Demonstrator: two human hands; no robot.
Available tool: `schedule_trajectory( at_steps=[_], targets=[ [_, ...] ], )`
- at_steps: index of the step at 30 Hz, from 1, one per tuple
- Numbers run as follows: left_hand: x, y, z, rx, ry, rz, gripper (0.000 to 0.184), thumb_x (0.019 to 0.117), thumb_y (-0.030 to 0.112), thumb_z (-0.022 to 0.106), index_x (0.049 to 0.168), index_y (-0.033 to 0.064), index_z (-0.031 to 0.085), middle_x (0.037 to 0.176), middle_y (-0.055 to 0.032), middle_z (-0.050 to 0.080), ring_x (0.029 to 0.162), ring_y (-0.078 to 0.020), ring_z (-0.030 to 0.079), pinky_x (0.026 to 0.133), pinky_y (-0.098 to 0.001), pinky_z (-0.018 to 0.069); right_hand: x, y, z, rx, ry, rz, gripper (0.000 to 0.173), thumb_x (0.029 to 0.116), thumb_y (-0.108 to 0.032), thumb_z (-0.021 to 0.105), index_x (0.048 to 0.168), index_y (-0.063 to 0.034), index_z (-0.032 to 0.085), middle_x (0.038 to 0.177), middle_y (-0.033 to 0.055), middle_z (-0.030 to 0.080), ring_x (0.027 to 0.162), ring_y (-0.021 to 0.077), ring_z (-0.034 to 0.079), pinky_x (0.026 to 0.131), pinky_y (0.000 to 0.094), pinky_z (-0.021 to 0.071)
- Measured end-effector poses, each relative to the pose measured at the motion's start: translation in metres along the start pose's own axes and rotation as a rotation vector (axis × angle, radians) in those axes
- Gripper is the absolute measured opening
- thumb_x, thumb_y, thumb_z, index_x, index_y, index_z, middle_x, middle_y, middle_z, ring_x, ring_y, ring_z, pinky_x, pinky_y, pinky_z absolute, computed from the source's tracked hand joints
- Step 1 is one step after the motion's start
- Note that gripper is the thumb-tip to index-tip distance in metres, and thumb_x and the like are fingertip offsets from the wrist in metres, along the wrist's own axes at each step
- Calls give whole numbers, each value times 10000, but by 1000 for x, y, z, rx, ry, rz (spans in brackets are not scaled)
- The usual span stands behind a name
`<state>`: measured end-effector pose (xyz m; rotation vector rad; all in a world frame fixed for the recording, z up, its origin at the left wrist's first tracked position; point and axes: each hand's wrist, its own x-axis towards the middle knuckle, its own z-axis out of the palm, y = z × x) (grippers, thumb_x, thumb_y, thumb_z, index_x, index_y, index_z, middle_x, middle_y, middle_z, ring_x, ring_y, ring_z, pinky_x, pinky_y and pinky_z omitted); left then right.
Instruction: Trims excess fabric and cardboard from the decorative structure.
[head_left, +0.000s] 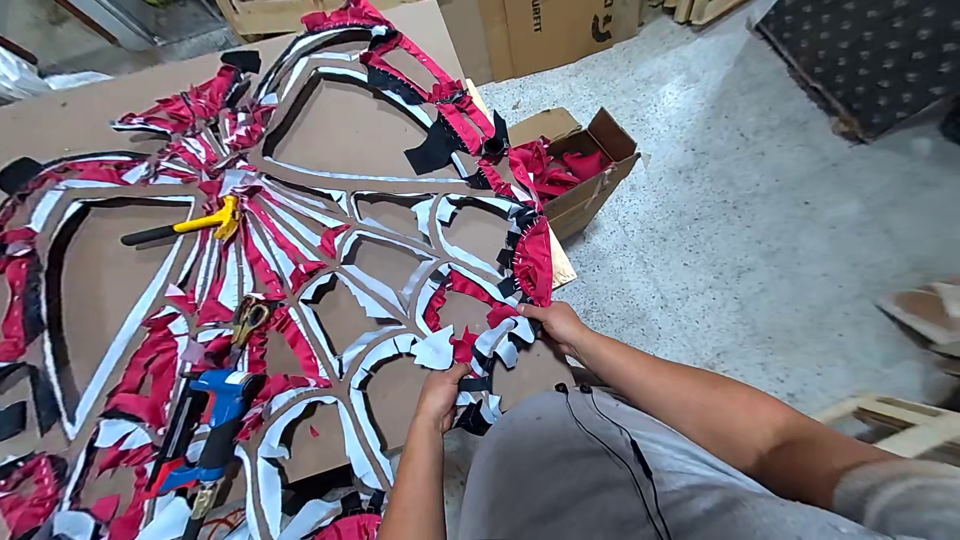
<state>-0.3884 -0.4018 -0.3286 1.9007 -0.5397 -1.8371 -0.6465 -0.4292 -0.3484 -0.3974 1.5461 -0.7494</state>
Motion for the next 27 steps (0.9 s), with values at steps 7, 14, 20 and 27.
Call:
schedule_trajectory(
  at_steps=[7, 14, 20, 27],
  targets=[
    [-3, -9, 16, -52, 125, 107, 327, 1005, 188, 668, 1212, -60, 617, 1050, -196, 717, 950, -267, 716, 844, -447, 604, 0, 0, -6, -2, -82, -3, 427, 903, -336, 793, 1112, 15, 669, 930, 144, 737, 802, 225, 722, 749, 413, 611],
    [-12, 0, -6, 126, -110, -42, 383, 977, 154, 700, 1251, -66, 546, 1032, -184, 714, 911, -244, 719, 800, -405, 613, 6, 2, -8, 56, -163, -28, 394, 939, -295, 755, 1145, 25, 650, 947, 146, 740, 828, 229, 731, 773, 415, 620],
    [-8, -7, -5, 124, -70, 5, 299, 959, 100, 713, 1156, -84, 584, 953, -184, 717, 848, -236, 720, 777, -392, 611, 8, 2, -14, 1, -329, 21, 506, 1018, -450, 619, 1258, -5, 609, 1036, 154, 744, 899, 257, 749, 813, 441, 634],
    [-11, -3, -13, 304, -135, -22, 358, 984, 225, 707, 1166, -64, 600, 975, -170, 718, 870, -235, 716, 804, -402, 604, 12, 14, -14, -6, -333, -71, 359, 1016, -411, 626, 1043, -53, 644, 669, 42, 609, 492, 106, 509, 485, 269, 452]
  ],
)
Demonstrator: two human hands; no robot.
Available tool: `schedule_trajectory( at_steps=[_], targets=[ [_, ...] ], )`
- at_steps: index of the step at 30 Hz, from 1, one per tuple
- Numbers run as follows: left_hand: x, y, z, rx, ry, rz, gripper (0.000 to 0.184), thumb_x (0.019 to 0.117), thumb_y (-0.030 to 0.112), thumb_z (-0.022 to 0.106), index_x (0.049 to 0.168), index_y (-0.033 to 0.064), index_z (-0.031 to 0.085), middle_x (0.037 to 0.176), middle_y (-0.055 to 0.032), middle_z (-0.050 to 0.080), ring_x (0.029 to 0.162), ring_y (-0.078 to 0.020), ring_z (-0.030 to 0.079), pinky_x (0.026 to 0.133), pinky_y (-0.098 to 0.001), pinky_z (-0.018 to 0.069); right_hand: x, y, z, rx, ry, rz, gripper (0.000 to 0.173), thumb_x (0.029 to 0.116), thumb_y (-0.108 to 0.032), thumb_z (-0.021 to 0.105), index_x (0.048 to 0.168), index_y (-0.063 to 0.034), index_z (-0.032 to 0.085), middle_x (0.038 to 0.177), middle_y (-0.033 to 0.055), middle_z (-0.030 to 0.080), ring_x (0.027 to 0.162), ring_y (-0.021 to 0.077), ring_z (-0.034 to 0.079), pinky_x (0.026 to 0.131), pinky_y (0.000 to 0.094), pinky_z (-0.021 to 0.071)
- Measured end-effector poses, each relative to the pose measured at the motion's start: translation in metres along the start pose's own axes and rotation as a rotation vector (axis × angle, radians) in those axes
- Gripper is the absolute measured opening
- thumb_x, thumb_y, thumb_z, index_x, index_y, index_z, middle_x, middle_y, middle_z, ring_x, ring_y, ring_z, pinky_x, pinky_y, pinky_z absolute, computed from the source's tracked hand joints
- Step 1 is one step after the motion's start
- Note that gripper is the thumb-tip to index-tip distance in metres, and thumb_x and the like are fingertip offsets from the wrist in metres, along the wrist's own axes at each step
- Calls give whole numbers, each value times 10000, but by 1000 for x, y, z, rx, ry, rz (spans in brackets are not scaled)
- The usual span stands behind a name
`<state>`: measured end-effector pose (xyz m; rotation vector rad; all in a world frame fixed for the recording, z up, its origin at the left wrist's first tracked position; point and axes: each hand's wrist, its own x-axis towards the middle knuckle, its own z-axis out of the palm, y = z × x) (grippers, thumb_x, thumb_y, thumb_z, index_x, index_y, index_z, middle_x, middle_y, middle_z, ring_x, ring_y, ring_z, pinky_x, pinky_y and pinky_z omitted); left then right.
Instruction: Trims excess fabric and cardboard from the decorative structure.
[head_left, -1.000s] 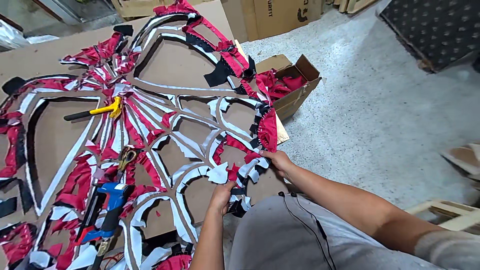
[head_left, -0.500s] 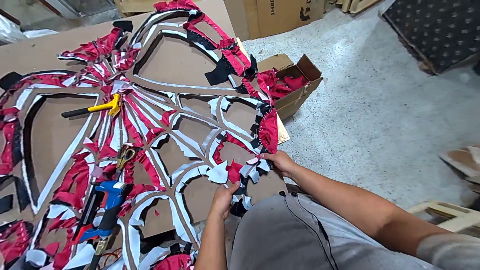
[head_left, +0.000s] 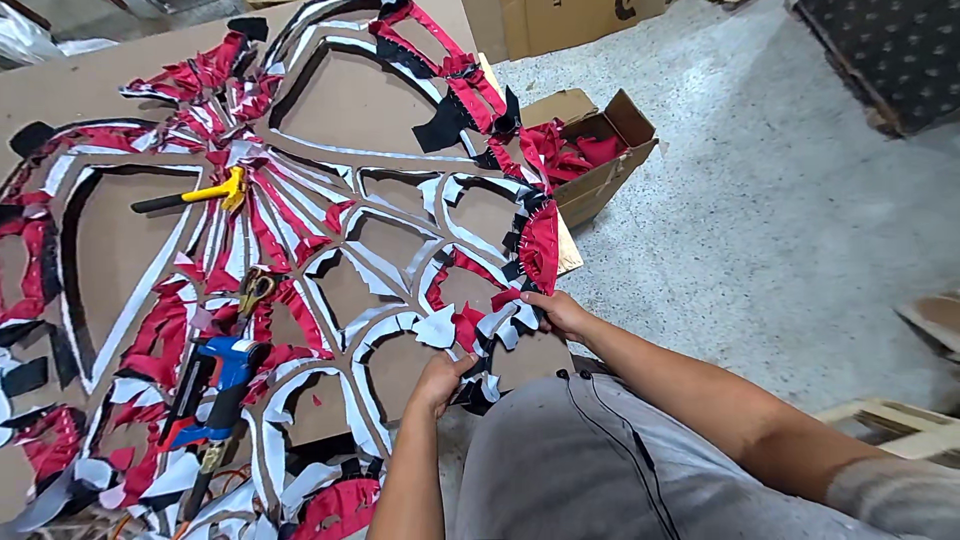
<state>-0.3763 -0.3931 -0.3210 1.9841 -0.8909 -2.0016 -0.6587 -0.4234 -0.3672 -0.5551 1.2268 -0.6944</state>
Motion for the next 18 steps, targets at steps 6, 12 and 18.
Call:
schedule_trajectory(
  at_steps=[6, 12, 18],
  targets=[
    [-4, -1, 7, -66, 36, -24, 264, 930, 129, 744, 1079, -53, 623, 878, -157, 714, 776, -230, 710, 719, -403, 608, 2, 0, 2, 66, 33, 8, 340, 1002, -369, 658, 1101, -44, 647, 803, 60, 681, 610, 117, 609, 563, 280, 520],
    [-1, -4, 3, -84, 2, -40, 187, 951, 100, 685, 1064, -25, 605, 870, -142, 703, 770, -220, 694, 700, -394, 593, -10, 3, 17, 212, 64, 103, 539, 990, -450, 657, 1320, -33, 562, 1051, 142, 726, 888, 245, 731, 789, 423, 623],
    [-3, -2, 3, -224, 39, -49, 433, 1041, 369, 599, 1261, -4, 592, 1057, -150, 710, 913, -232, 701, 804, -416, 594, -38, -21, -7, -379, 369, -63, 508, 988, -437, 660, 1301, -39, 610, 1109, 123, 725, 977, 253, 719, 889, 505, 594]
  ],
)
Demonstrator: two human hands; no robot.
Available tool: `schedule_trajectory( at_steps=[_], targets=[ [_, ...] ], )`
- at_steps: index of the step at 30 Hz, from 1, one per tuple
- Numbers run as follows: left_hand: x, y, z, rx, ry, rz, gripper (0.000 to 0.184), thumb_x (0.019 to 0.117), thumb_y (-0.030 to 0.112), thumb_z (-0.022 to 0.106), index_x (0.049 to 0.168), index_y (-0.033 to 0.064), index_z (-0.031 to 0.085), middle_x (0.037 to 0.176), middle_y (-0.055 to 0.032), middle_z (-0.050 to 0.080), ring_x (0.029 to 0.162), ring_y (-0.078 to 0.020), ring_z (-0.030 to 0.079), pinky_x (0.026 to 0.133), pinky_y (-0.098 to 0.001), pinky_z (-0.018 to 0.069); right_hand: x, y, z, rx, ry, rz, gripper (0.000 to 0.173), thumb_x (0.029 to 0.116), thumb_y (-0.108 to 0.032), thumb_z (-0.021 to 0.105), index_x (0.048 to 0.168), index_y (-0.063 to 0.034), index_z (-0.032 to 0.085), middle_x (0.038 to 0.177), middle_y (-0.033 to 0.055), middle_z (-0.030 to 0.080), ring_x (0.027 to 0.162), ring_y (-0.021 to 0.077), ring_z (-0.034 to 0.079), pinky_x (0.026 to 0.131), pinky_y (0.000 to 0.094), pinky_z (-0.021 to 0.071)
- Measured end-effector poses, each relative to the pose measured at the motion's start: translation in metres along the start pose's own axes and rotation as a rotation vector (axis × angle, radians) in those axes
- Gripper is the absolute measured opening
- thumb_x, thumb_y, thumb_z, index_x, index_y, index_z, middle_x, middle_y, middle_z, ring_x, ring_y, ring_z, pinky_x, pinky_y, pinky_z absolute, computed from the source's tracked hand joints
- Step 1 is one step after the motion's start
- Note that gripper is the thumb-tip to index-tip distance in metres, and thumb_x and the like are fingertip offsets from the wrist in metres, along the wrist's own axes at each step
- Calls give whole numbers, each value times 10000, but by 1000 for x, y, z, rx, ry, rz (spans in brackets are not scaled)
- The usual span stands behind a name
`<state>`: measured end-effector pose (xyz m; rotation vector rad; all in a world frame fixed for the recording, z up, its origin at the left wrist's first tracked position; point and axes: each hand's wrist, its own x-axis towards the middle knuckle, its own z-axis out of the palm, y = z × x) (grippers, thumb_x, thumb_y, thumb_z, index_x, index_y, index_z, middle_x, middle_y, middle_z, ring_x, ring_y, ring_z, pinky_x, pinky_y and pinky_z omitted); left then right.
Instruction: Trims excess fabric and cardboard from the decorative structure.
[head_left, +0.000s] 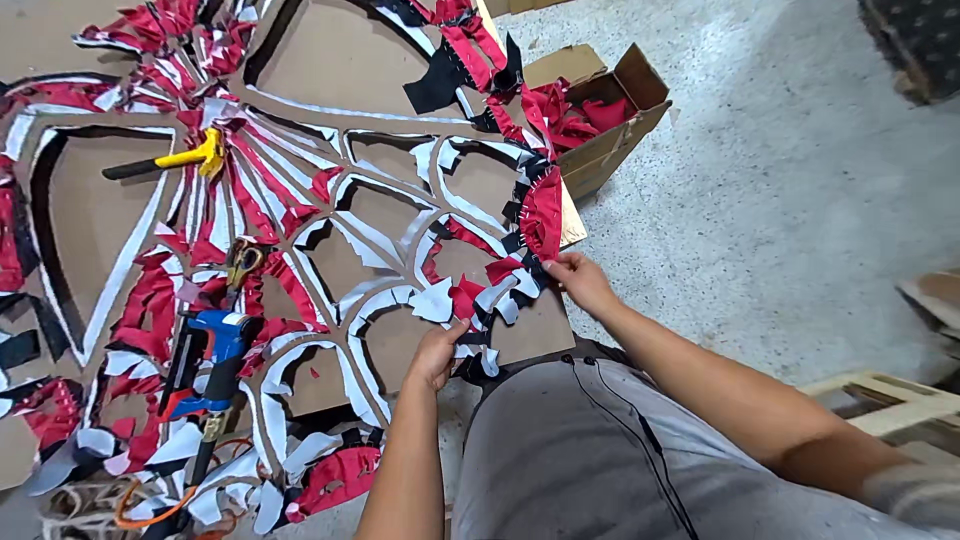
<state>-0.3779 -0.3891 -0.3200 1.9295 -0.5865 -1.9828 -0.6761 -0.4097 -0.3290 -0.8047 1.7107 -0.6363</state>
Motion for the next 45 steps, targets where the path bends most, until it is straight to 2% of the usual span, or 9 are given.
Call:
schedule_trajectory(
  at_steps=[4, 9, 11, 18, 21, 28, 35, 42, 45],
  targets=[
    [-3, 5, -6, 49, -70, -15, 389, 1037, 309, 611, 1280, 7, 576, 1085, -137, 709, 932, -213, 704, 822, -397, 597, -24, -14, -13, -410, 177, -427, 295, 1012, -285, 594, 1200, -75, 682, 1036, 78, 726, 930, 209, 711, 846, 473, 593],
    [-5, -2, -2, 212, 69, 49, 371, 966, 213, 703, 1224, -16, 566, 955, -143, 669, 780, -202, 653, 704, -384, 568, -42, -29, 55, -786, -283, -937, 387, 989, -249, 607, 1363, -154, 637, 1423, 31, 619, 1363, 222, 540, 1163, 495, 412],
    [-13, 0, 1, 440, 71, 99, 480, 886, 140, 788, 1272, -39, 566, 1019, -215, 697, 895, -314, 690, 805, -512, 576, -36, -23, 81, -930, -490, -1007, 438, 995, -222, 612, 1426, -148, 599, 1543, 29, 523, 1484, 251, 408, 1238, 571, 263],
    [-40, -7, -10, 932, 38, 169, 649, 811, 392, 865, 1309, 58, 616, 1073, -172, 710, 998, -327, 693, 913, -577, 550, -30, 5, 54, -945, -690, -1277, 421, 989, -113, 557, 1389, -193, 663, 1532, -47, 545, 1533, 261, 333, 1257, 596, 215],
    [-58, -13, -34, 790, 130, 269, 585, 909, 318, 792, 1425, 124, 594, 1175, -73, 718, 1069, -220, 693, 977, -495, 557, -33, 7, 49, -976, -672, -1286, 371, 975, -135, 578, 1317, -185, 712, 1518, -53, 559, 1518, 261, 362, 1246, 600, 248],
    [-101, -22, -164, 418, 688, 412, 306, 973, 206, 706, 1253, 81, 709, 1116, -53, 757, 1023, -167, 727, 965, -427, 583, -34, 22, 39, -798, -384, -1291, 337, 981, -197, 479, 1161, -159, 762, 1286, -2, 719, 1298, 216, 622, 1139, 520, 458],
    [-120, -23, -317, 470, 1040, 415, 275, 1017, 229, 635, 1228, 77, 724, 1142, -128, 741, 1083, -288, 705, 995, -563, 529, -69, 41, 5, -749, -99, -982, 375, 983, -227, 453, 1120, -71, 765, 1190, 120, 744, 1156, 320, 693, 1026, 509, 534],
    [-22, 95, -336, 1027, 891, 609, 408, 1007, 253, 595, 1363, 59, 636, 1382, -256, 598, 1322, -457, 533, 1086, -680, 396, -168, 56, 52, -740, 124, -670, 315, 1005, -232, 504, 1131, -129, 773, 1189, 56, 750, 1143, 223, 704, 1003, 467, 565],
    [27, 134, -322, 1226, 739, 422, 476, 924, 231, 699, 1271, -83, 612, 1275, -384, 590, 1185, -591, 568, 903, -790, 447, -212, 56, 55, -729, 150, -574, 288, 1030, -235, 521, 1154, -157, 769, 1204, 15, 744, 1168, 146, 686, 1029, 403, 561]
  ],
)
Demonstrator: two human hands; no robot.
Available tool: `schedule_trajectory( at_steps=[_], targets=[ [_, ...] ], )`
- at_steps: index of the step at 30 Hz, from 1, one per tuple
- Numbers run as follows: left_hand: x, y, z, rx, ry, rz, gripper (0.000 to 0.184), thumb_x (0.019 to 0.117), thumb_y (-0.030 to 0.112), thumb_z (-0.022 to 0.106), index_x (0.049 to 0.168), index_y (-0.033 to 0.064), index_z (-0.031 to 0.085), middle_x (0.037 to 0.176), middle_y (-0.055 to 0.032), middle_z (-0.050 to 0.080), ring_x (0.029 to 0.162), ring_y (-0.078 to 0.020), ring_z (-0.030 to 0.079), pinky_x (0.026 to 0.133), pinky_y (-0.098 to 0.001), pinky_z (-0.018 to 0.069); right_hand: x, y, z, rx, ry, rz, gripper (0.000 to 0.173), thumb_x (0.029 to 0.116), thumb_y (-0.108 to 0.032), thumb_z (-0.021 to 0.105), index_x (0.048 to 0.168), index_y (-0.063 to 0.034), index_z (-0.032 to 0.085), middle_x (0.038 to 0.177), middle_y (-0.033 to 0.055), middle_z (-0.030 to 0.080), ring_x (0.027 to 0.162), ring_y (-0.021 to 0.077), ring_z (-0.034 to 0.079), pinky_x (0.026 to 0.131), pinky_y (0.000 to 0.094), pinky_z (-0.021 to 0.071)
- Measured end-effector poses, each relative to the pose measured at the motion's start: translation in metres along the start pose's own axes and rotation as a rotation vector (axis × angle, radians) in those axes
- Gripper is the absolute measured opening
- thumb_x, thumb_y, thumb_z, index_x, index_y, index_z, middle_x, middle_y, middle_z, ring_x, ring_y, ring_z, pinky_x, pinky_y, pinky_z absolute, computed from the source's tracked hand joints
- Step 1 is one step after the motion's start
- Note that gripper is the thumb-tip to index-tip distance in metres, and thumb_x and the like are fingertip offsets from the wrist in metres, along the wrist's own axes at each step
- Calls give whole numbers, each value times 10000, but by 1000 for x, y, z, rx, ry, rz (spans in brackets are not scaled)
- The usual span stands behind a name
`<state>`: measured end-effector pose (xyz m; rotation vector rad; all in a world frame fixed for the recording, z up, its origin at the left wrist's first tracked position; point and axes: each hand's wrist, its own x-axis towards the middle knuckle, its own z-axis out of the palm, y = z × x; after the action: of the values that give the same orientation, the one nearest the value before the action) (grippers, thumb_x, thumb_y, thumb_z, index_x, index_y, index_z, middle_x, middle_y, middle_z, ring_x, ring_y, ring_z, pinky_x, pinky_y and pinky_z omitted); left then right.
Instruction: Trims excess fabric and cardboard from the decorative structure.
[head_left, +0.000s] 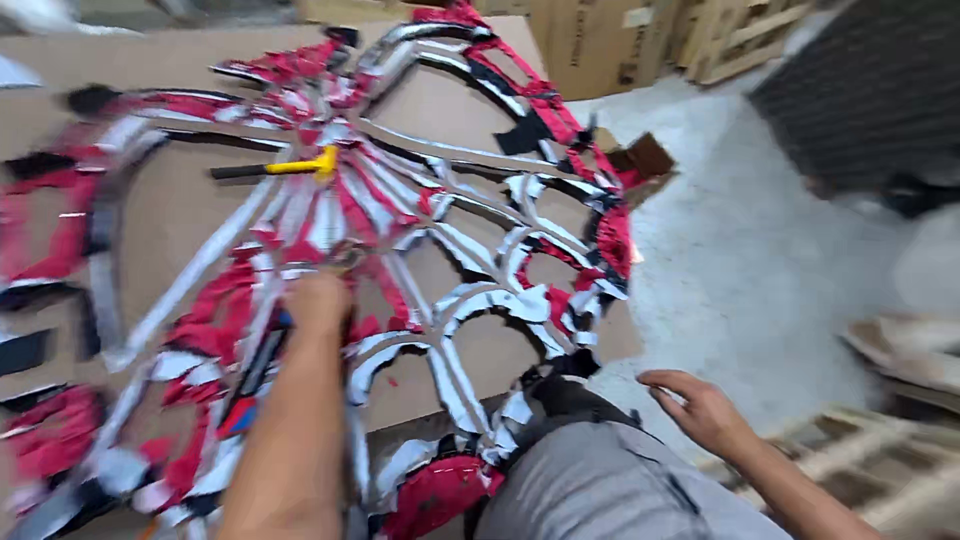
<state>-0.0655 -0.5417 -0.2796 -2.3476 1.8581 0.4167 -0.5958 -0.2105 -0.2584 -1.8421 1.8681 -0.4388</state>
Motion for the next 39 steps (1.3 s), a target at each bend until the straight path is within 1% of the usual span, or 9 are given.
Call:
schedule_trajectory(
  at_steps=[4, 7, 10, 14, 22, 30, 34, 36, 39],
  targets=[
    [40, 9, -14, -147, 29, 30, 485, 919, 242, 728, 1158, -160, 601, 1177, -456, 579, 1109, -651, 568, 868, -832, 426, -31, -2, -21, 52, 120, 130, 292, 1034, -270, 519, 1138, -168, 772, 1176, -36, 748, 1129, 78, 689, 1011, 363, 579],
    [22, 38, -42, -408, 254, 296, 537, 993, 277, 606, 1372, -94, 522, 1334, -431, 502, 1240, -629, 495, 986, -800, 372, -26, -16, -37, 32, 141, 146, 292, 1033, -305, 528, 1123, -173, 773, 1136, -54, 754, 1080, 60, 701, 980, 354, 594],
    [-45, 94, -52, -504, 218, 614, 446, 1064, 244, 474, 1465, 58, 535, 1315, -316, 590, 1149, -515, 604, 942, -721, 460, 14, -51, -60, -16, 176, -45, 263, 1020, -266, 560, 1157, -163, 760, 1158, -46, 746, 1087, 55, 695, 954, 331, 601],
    [-179, 163, -7, -621, -117, 703, 269, 1017, 205, 617, 1250, 121, 723, 1063, -122, 714, 897, -282, 700, 792, -541, 591, 93, -99, -77, -170, 31, -403, 335, 965, -188, 641, 1288, -110, 685, 1292, 58, 676, 1227, 180, 632, 1043, 382, 543],
    [-266, 261, 57, -939, -560, 52, 258, 999, 252, 614, 1183, 99, 709, 975, -29, 707, 727, -103, 663, 682, -318, 588, 202, -46, -64, -302, -629, -972, 252, 1047, -110, 505, 1216, -102, 691, 1155, 69, 679, 1142, 231, 640, 978, 388, 550],
    [-313, 340, 83, -1286, -542, -430, 258, 994, 198, 614, 1216, 104, 706, 1007, -10, 737, 659, -106, 681, 611, -301, 605, 270, -12, -64, -472, -1252, -1169, 343, 1016, -90, 563, 1355, -102, 611, 1018, 141, 696, 932, 327, 697, 783, 500, 588],
    [-335, 335, 98, -1196, -359, -673, 312, 1032, 336, 570, 1108, 84, 737, 965, -73, 752, 865, -217, 744, 811, -481, 623, 313, -12, -67, -596, -1296, -1243, 205, 911, -170, 717, 1115, -157, 707, 857, 78, 689, 786, 298, 688, 662, 538, 558],
    [-346, 334, 114, -1152, -158, -879, 410, 1028, 419, 582, 982, 41, 735, 829, -105, 727, 778, -262, 731, 758, -535, 607, 350, -23, -79, -733, -1332, -1174, 330, 858, -314, 804, 1156, -208, 709, 911, 57, 711, 827, 288, 691, 704, 568, 554],
    [-340, 345, 141, -1316, 89, -1003, 462, 988, 405, 674, 1185, -13, 665, 1001, -158, 720, 884, -275, 719, 802, -518, 604, 397, -53, -93, -880, -1309, -1137, 388, 849, -371, 822, 1192, -234, 703, 905, 57, 710, 843, 285, 690, 731, 573, 549]
  ],
)
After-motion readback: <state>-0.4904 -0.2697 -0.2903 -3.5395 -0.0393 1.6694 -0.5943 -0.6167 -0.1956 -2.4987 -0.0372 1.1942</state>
